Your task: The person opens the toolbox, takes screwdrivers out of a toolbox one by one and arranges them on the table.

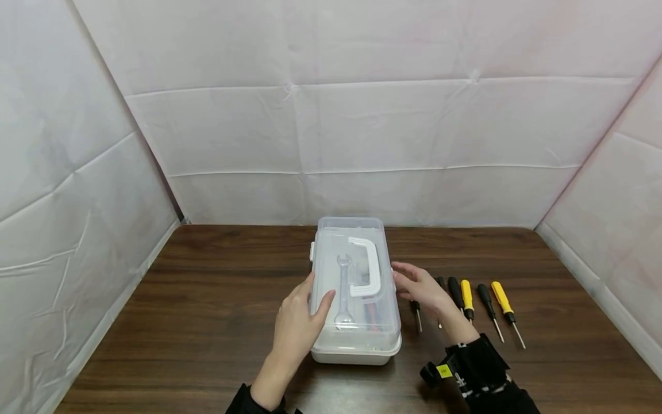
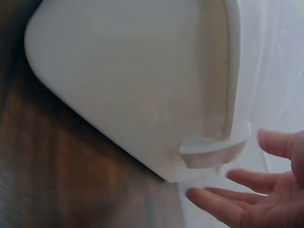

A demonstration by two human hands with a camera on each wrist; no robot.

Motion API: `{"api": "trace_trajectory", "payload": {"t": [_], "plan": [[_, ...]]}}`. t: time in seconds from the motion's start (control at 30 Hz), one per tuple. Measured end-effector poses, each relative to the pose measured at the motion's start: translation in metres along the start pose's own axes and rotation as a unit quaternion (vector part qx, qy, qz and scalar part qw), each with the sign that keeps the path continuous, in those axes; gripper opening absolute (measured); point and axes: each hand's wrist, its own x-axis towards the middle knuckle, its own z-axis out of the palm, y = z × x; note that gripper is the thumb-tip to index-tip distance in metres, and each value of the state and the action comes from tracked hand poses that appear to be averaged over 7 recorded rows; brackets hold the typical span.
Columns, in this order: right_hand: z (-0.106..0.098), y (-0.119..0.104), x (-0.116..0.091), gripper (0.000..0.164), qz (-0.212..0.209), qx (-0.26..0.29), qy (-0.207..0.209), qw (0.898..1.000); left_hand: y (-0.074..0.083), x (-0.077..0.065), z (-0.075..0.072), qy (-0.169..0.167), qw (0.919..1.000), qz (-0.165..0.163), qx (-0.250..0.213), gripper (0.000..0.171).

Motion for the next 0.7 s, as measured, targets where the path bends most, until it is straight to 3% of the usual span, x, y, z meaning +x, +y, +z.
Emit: {"api": "trace_trajectory", "payload": {"t": [0.07,0.17,0.27,0.37,0.47,0.7], "plan": [[-0.001,-0.008,0.003,0.055,-0.038,-0.05,0.032,0.997,0.005,-0.002,-0.001,0.014,0.9996,0.023,0.012,0.054],[-0.003,-0.022,0.011,0.052,-0.104,-0.111,0.096,0.984,0.017,-0.008,-0.001,0.041,0.995,0.085,0.034,0.054],[-0.005,-0.034,0.023,0.049,-0.17,-0.153,0.138,0.964,0.03,-0.017,0.004,0.057,0.9838,0.163,0.049,0.055],[-0.006,-0.043,0.036,0.05,-0.201,-0.18,0.135,0.953,0.04,-0.026,0.012,0.059,0.9701,0.226,0.067,0.054],[-0.006,-0.047,0.049,0.052,-0.2,-0.203,0.114,0.952,0.046,-0.033,0.021,0.05,0.9641,0.249,0.079,0.054],[-0.006,-0.048,0.064,0.055,-0.17,-0.239,0.075,0.953,0.047,-0.041,0.032,0.006,0.9597,0.253,0.122,0.049]]}}
